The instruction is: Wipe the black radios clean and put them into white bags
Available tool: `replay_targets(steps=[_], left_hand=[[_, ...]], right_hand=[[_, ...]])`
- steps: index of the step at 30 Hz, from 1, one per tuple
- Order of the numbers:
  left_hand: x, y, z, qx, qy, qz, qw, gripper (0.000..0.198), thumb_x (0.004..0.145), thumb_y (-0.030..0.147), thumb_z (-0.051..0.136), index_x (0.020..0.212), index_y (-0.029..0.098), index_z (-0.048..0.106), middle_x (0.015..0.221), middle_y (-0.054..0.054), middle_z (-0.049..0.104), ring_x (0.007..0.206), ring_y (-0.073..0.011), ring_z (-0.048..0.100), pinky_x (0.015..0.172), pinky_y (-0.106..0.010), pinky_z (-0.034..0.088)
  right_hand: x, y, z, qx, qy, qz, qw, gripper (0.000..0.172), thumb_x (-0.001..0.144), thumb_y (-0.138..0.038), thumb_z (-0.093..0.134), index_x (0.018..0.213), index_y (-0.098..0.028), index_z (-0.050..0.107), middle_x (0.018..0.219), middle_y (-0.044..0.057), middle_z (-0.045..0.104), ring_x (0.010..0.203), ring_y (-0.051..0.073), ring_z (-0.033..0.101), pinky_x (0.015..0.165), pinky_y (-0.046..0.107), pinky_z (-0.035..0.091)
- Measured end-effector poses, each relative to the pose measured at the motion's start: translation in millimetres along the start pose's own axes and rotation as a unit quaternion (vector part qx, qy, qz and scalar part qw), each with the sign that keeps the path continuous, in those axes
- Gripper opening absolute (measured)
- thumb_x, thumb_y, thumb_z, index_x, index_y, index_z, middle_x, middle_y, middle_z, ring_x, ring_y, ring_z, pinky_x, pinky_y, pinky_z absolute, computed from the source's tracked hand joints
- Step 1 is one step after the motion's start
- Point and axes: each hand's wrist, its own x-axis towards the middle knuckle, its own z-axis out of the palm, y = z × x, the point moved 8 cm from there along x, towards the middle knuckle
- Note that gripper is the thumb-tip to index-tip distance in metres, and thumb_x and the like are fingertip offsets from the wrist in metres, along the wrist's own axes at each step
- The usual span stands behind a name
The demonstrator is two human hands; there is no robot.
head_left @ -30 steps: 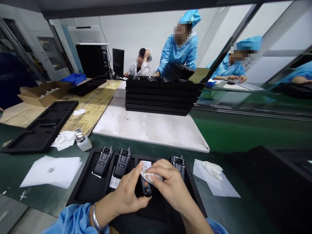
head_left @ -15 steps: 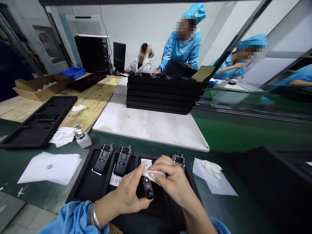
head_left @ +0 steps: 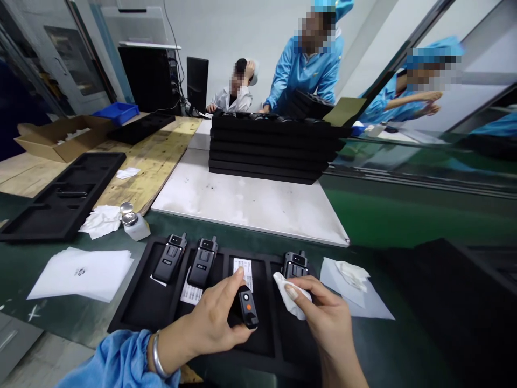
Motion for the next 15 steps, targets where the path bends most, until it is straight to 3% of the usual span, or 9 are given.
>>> replay_targets(steps=[4,7,11,13,15], left_hand=[[6.0,-3.2,4.8,0.036,-0.022,-0.022,0.999,0.097,0.080,0.024,0.065,0.156,0.018,0.004,0.131,-0.017,0.057,0.116,-0.0286,0.060,0.094,-0.040,0.054],[31.4,-22.1,12.8,0.120,-0.042,-0.103,0.986,0.098,0.080,0.031,0.065,0.155,0.020,0.002,0.131,-0.017,0.056,0.116,-0.0301,0.060,0.091,-0.040,0.054],[80.0,-57.2,34.9,0.281,-0.144,-0.228,0.921,0.095,0.082,0.044,0.064,0.155,0.012,0.012,0.110,-0.015,0.065,0.093,-0.0320,0.068,0.079,-0.043,0.054],[101.0,-64.4,46.1,0.342,-0.193,-0.246,0.886,0.088,0.084,0.046,0.063,0.153,0.009,0.022,0.098,-0.014,0.066,0.086,-0.0315,0.068,0.075,-0.042,0.053],[118.5,-59.3,56.2,0.374,-0.201,-0.231,0.875,0.080,0.086,0.043,0.062,0.151,0.010,0.029,0.103,-0.017,0.065,0.095,-0.0324,0.065,0.078,-0.041,0.051]], right_hand=[[-12.1,19.6,-26.5,0.027,0.083,0.020,0.996,0.020,0.069,-0.037,0.082,0.077,-0.020,0.074,0.076,0.004,0.066,0.070,0.019,0.060,0.060,0.028,0.045],[-27.4,38.2,-46.0,0.045,0.159,0.044,0.985,0.026,0.065,-0.040,0.084,0.077,-0.019,0.075,0.074,0.004,0.066,0.065,0.018,0.058,0.054,0.026,0.044],[-43.7,46.3,-55.9,0.038,0.210,0.035,0.976,0.027,0.066,-0.042,0.082,0.076,-0.018,0.074,0.073,0.004,0.067,0.066,0.018,0.059,0.057,0.027,0.046],[-45.8,41.5,-54.5,0.028,0.206,0.017,0.978,0.027,0.069,-0.043,0.080,0.075,-0.018,0.074,0.074,0.004,0.067,0.067,0.018,0.059,0.058,0.027,0.047],[-45.3,38.2,-54.0,0.036,0.205,0.015,0.978,0.027,0.070,-0.043,0.079,0.075,-0.017,0.074,0.073,0.004,0.066,0.066,0.018,0.059,0.056,0.026,0.046]])
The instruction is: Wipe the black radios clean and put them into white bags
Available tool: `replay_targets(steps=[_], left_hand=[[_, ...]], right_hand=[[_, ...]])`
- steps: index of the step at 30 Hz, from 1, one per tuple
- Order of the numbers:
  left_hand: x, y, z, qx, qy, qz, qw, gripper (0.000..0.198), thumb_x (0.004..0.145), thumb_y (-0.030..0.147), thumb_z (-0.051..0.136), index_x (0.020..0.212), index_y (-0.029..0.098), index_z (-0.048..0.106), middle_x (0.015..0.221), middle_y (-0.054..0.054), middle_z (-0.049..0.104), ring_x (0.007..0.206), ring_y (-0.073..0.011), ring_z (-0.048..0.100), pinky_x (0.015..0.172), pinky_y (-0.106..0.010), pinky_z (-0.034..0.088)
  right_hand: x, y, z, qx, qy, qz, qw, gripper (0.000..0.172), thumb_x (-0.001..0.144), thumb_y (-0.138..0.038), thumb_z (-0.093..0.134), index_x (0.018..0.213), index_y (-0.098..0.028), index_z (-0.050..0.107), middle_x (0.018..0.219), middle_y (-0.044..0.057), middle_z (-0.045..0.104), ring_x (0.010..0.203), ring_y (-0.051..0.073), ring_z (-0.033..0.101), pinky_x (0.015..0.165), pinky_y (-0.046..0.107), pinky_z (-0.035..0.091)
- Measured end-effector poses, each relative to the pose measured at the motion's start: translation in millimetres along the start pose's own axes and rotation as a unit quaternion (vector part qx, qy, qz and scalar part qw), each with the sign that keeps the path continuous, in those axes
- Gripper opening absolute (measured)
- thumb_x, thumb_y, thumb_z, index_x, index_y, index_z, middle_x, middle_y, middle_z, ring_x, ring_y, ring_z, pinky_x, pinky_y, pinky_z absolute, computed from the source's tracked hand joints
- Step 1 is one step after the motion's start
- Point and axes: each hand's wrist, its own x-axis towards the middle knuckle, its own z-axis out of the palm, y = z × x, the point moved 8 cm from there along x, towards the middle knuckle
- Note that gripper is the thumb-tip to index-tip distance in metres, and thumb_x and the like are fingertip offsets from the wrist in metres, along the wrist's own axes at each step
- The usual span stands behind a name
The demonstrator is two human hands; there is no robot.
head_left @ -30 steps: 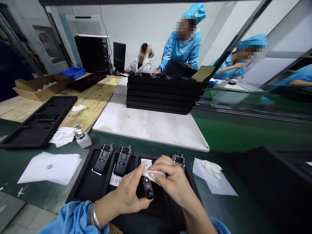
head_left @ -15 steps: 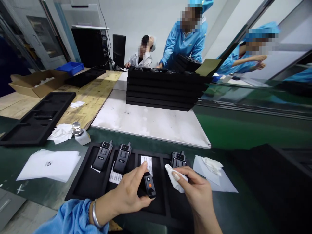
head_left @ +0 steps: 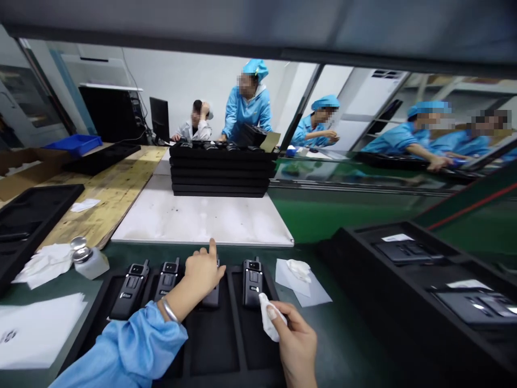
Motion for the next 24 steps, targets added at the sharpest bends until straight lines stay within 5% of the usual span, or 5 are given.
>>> replay_targets(steps=[7,11,18,21,24], left_hand=[[7.9,94.6,17.5,-0.047,-0.014,0.084,0.995,0.095,0.082,0.060,0.064,0.153,0.009,0.024,0.099,-0.019,0.065,0.091,-0.0324,0.065,0.076,-0.040,0.051],[18.4,120.8,29.8,-0.085,-0.033,0.077,0.993,0.097,0.075,0.044,0.074,0.151,0.006,0.027,0.099,-0.020,0.064,0.090,-0.0322,0.067,0.073,-0.038,0.053],[-26.3,89.6,12.1,-0.266,-0.012,0.196,0.944,0.108,0.074,0.030,0.069,0.156,0.019,-0.001,0.121,-0.009,0.062,0.102,-0.0244,0.065,0.090,-0.034,0.053],[-65.1,68.9,5.5,-0.397,0.018,0.287,0.872,0.115,0.069,0.015,0.070,0.155,0.028,-0.006,0.130,-0.007,0.058,0.114,-0.0234,0.060,0.099,-0.037,0.049],[-84.3,52.7,8.9,-0.441,0.039,0.284,0.851,0.117,0.068,0.010,0.070,0.154,0.032,-0.006,0.131,-0.005,0.057,0.119,-0.0233,0.057,0.103,-0.040,0.047]], right_hand=[[6.4,4.9,-6.3,0.052,0.042,-0.007,0.998,0.028,0.069,-0.042,0.079,0.076,-0.016,0.074,0.070,0.004,0.066,0.062,0.017,0.058,0.053,0.025,0.047],[3.6,8.5,-8.0,0.051,0.042,-0.027,0.997,0.024,0.069,-0.039,0.080,0.076,-0.017,0.074,0.072,0.004,0.067,0.065,0.018,0.061,0.057,0.026,0.049],[17.1,18.1,-44.0,0.190,0.126,0.051,0.972,0.032,0.059,-0.044,0.085,0.075,-0.018,0.074,0.069,0.006,0.071,0.057,0.021,0.064,0.051,0.031,0.052],[29.6,-6.0,-47.6,0.194,0.078,0.033,0.977,0.027,0.059,-0.040,0.086,0.074,-0.020,0.075,0.073,0.006,0.071,0.065,0.022,0.066,0.056,0.031,0.053],[34.8,-57.0,-28.0,0.125,-0.042,-0.067,0.989,0.015,0.067,-0.034,0.083,0.071,-0.022,0.075,0.073,0.004,0.067,0.074,0.022,0.063,0.068,0.034,0.052]])
